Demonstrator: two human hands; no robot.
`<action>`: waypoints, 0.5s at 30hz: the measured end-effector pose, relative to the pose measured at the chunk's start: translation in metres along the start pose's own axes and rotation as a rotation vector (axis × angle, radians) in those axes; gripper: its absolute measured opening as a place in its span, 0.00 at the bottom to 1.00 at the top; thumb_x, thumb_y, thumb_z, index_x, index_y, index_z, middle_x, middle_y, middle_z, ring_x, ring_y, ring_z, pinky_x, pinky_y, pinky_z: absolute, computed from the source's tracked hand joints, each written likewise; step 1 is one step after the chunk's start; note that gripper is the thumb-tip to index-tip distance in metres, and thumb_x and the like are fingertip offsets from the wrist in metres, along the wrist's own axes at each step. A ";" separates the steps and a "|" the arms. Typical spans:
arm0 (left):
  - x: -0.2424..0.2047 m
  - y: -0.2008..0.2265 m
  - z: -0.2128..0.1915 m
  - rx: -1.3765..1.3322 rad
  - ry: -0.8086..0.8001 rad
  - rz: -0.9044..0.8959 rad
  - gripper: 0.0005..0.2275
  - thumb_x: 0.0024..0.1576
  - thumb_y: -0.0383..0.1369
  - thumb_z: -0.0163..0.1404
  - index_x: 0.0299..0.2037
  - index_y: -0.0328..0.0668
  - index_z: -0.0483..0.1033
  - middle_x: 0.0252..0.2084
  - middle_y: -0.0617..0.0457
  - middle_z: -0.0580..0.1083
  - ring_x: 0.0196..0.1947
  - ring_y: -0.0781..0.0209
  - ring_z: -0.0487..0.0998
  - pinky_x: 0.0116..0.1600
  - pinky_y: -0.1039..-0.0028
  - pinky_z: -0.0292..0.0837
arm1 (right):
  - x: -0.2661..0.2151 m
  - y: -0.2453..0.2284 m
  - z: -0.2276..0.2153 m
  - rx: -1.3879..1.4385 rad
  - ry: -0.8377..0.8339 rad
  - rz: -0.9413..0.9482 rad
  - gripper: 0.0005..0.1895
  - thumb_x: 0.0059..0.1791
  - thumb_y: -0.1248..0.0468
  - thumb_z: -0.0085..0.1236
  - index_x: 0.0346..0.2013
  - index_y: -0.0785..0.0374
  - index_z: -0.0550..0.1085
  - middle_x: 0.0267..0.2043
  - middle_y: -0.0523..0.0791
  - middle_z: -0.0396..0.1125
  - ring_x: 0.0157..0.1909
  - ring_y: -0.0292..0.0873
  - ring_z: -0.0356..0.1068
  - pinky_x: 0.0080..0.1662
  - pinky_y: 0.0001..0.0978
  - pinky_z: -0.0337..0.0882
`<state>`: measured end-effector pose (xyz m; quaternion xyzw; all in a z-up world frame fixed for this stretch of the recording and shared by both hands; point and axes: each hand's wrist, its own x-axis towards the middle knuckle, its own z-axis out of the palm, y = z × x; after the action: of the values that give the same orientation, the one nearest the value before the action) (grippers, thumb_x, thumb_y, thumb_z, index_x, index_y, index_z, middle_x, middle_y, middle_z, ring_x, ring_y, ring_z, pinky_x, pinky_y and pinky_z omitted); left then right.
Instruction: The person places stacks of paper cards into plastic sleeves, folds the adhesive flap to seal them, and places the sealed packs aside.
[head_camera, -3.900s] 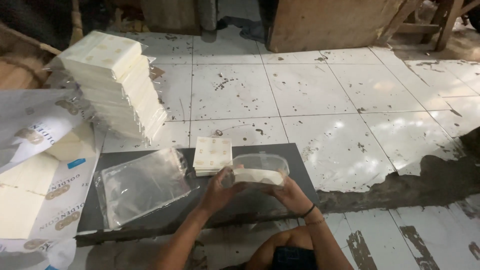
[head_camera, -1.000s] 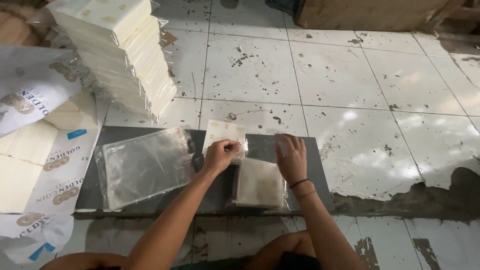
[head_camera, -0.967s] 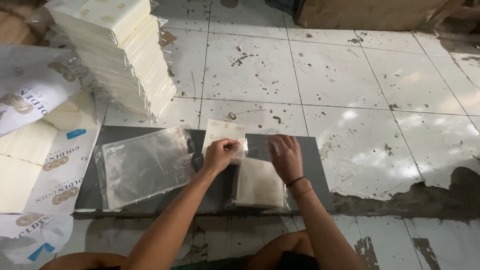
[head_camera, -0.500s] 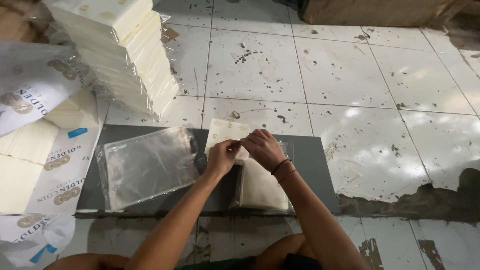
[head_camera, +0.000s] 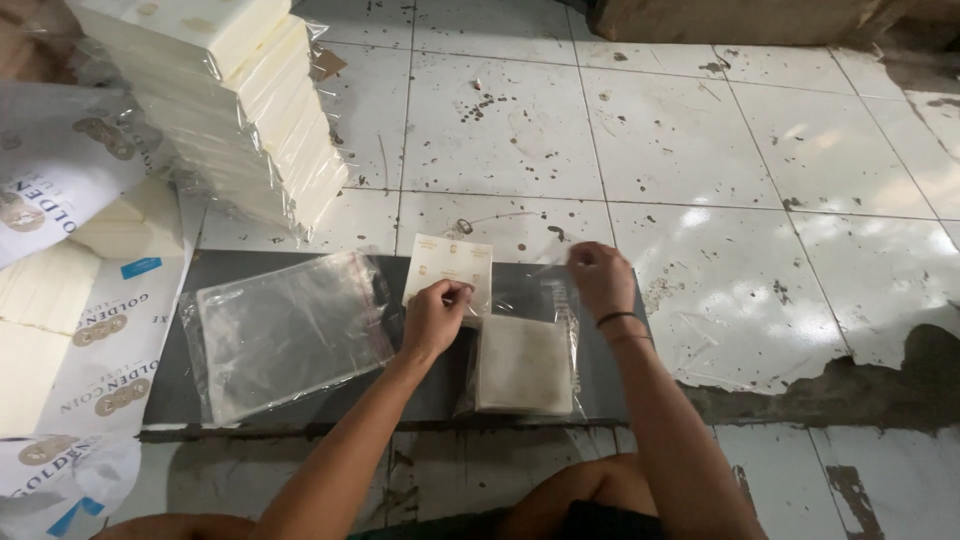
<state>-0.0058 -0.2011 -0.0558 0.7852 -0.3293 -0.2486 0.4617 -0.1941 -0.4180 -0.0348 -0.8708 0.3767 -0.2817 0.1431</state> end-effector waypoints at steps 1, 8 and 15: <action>-0.001 0.003 -0.002 0.025 0.011 -0.002 0.10 0.61 0.42 0.52 0.44 0.51 0.83 0.39 0.53 0.83 0.41 0.51 0.84 0.45 0.62 0.80 | 0.001 0.019 -0.018 0.046 -0.057 0.375 0.09 0.53 0.59 0.54 0.44 0.53 0.80 0.36 0.43 0.76 0.43 0.49 0.76 0.48 0.49 0.74; -0.001 0.014 -0.010 0.014 -0.038 0.007 0.10 0.61 0.39 0.52 0.42 0.45 0.83 0.40 0.50 0.83 0.40 0.48 0.84 0.38 0.64 0.82 | -0.049 0.259 -0.101 -0.291 0.239 0.759 0.10 0.46 0.59 0.59 0.42 0.46 0.79 0.33 0.44 0.76 0.42 0.55 0.77 0.42 0.51 0.77; -0.012 0.040 -0.024 -0.025 -0.186 -0.126 0.17 0.59 0.39 0.55 0.52 0.36 0.79 0.43 0.42 0.82 0.32 0.57 0.83 0.30 0.75 0.82 | -0.052 0.077 -0.084 0.101 -0.011 0.210 0.12 0.55 0.69 0.48 0.49 0.54 0.77 0.37 0.45 0.73 0.42 0.49 0.73 0.51 0.45 0.71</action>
<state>-0.0083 -0.1925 -0.0087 0.7722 -0.3177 -0.3529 0.4222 -0.3179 -0.4344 -0.0231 -0.8198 0.4502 -0.2789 0.2178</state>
